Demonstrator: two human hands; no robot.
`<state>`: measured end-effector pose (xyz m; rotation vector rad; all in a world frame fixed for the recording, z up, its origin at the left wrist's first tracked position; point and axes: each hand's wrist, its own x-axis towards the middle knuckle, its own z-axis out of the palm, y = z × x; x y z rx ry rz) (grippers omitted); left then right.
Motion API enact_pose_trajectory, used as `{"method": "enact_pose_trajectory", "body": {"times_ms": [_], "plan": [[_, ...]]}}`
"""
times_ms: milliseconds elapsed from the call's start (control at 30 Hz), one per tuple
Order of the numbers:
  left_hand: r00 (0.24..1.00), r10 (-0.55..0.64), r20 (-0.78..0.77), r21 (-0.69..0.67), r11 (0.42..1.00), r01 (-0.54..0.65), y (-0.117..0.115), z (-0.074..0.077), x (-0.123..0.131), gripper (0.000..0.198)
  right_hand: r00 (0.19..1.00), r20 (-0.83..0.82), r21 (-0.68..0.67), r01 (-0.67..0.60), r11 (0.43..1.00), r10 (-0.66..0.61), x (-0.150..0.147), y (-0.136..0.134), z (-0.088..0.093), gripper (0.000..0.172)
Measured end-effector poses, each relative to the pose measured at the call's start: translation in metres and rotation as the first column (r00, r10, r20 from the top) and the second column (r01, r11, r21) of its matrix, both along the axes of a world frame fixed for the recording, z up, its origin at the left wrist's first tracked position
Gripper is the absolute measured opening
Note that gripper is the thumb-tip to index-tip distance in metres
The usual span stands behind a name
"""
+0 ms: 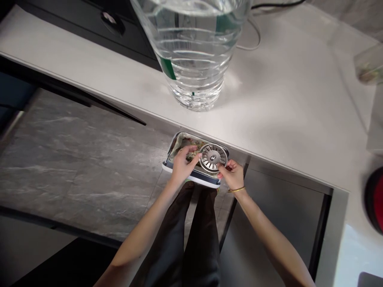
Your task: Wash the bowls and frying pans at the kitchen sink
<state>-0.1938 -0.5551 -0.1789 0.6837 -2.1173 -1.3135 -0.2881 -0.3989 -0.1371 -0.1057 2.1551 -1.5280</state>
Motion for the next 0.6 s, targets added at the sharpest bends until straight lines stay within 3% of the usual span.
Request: {"method": "enact_pose_trajectory", "body": {"times_ms": [133,200,267,400,600], "plan": [[0.998,-0.063,-0.011,0.213,0.975,0.064,0.007,-0.001,-0.009,0.019,0.999,-0.011,-0.009,-0.051,0.999,0.051,0.005,0.001,0.0,0.04],[0.999,-0.035,-0.024,0.279,0.96,0.041,0.01,-0.003,-0.012,0.025,0.999,-0.015,-0.024,-0.041,0.999,0.04,0.008,0.0,0.0,0.04],[0.998,0.054,-0.038,0.212,0.976,-0.045,0.013,-0.005,-0.014,0.026,1.0,-0.024,-0.037,-0.003,0.999,0.002,0.011,-0.003,0.001,0.04],[0.978,0.205,-0.049,-0.094,0.973,-0.209,0.018,-0.003,-0.014,0.027,0.997,-0.027,-0.037,0.073,0.997,-0.074,0.023,-0.015,0.003,0.039],[0.98,0.191,-0.062,-0.248,0.948,-0.201,0.009,-0.002,-0.01,0.03,0.98,-0.009,-0.075,0.197,0.978,-0.198,0.038,-0.02,0.001,0.033]]}}
